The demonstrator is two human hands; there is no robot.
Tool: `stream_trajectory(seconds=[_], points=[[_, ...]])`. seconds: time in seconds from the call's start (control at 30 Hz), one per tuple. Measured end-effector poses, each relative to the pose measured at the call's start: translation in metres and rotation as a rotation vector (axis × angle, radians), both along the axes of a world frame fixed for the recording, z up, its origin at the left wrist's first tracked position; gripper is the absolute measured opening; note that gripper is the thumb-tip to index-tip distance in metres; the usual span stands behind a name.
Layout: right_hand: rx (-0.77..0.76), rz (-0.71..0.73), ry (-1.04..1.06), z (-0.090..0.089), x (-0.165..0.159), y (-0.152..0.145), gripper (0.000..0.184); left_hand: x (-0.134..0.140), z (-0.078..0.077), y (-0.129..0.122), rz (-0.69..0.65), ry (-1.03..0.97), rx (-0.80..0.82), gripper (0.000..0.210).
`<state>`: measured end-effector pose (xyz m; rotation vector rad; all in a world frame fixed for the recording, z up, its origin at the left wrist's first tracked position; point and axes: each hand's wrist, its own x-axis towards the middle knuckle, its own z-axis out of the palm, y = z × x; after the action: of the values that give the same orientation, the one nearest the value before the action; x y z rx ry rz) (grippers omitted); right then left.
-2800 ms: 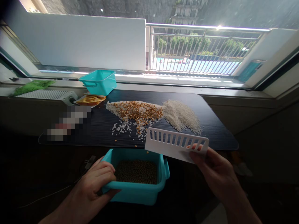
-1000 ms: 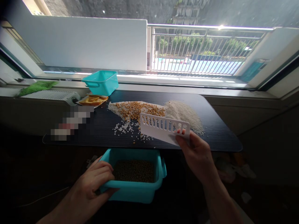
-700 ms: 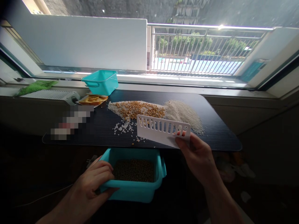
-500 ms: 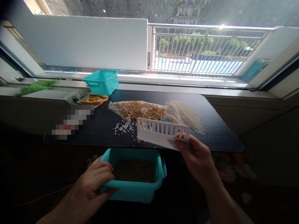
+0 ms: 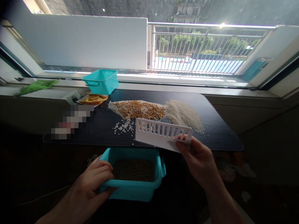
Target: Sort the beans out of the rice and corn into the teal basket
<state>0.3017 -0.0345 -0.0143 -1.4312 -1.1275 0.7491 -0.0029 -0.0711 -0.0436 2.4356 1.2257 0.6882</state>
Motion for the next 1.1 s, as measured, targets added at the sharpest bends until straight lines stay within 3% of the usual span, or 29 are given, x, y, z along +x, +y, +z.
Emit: stream_trajectory(seconds=[0.27,0.53,0.7,0.9,1.1], points=[[-0.010,0.016,-0.004,-0.007,0.000,0.002,0.042,-0.001,0.001,-0.001,0.004,-0.002,-0.040,0.019],[-0.048,0.147,-0.042,-0.003,0.000,0.003,0.035,-0.001,0.000,0.000,0.003,0.002,-0.037,0.019],[0.024,-0.052,-0.009,-0.004,0.002,0.005,0.034,0.000,0.000,-0.001,-0.007,0.021,-0.040,0.019],[0.033,0.085,-0.025,-0.007,-0.016,0.008,0.036,0.000,0.001,0.001,-0.011,0.003,-0.051,0.018],[0.022,-0.098,0.004,-0.018,0.007,0.009,0.036,0.000,0.000,0.000,-0.010,0.010,-0.038,0.017]])
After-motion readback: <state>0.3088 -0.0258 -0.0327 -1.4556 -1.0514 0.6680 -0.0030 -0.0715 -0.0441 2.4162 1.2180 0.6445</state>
